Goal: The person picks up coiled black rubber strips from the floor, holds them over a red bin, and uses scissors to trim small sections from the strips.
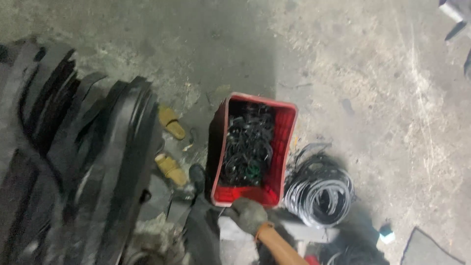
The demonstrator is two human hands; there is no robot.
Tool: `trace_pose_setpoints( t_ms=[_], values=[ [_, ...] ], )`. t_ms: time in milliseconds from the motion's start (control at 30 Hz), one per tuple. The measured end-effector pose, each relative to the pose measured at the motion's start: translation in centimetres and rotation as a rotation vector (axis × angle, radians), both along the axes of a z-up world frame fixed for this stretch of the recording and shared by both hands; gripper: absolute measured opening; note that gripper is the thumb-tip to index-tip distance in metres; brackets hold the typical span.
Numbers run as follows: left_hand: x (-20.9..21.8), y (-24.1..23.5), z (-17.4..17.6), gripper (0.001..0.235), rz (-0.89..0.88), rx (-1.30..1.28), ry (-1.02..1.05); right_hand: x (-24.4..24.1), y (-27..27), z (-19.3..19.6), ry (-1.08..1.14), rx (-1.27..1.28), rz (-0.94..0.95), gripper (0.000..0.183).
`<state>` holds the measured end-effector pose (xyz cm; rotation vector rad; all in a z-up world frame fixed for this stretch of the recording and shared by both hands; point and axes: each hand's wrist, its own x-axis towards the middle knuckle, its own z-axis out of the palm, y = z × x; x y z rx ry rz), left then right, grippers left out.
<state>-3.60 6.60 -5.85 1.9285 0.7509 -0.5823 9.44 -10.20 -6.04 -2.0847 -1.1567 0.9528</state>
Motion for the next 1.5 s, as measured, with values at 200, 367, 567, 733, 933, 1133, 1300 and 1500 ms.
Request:
trace_pose_setpoints(
  t_ms=[200,367,567,733,933,1133,1300,1500],
  values=[
    [10.2,-2.4,-3.0,0.039,-0.145,0.109,-0.191,4.3,-0.7,-8.9,-0.07,0.157,0.038,0.026],
    [14.9,-5.9,-9.1,0.039,-0.278,0.237,-0.415,11.4,0.3,-20.7,-0.054,0.283,-0.125,0.016],
    [23.2,-4.3,-17.2,0.04,-0.43,0.502,-0.878,24.7,4.4,-28.8,-0.42,0.419,-0.32,0.014],
    [29.8,-3.0,-20.4,0.042,-0.474,0.739,-1.078,31.8,6.1,-26.7,0.406,0.871,-0.757,0.034],
    [30.3,-3.8,-19.9,0.03,-0.517,0.938,-1.214,32.6,4.9,-23.3,0.512,1.036,-0.912,0.03],
    [29.5,-7.7,-16.7,0.024,-0.496,1.026,-1.16,31.1,1.8,-20.7,0.47,1.161,-0.966,0.025],
    [24.1,-12.3,-16.0,0.03,-0.588,0.828,-1.298,27.8,-2.1,-17.7,0.488,1.256,-0.832,0.043],
    [20.8,-13.9,-14.4,0.03,-0.653,0.786,-1.313,23.6,-4.8,-15.9,0.505,1.312,-0.533,0.06]
  ],
)
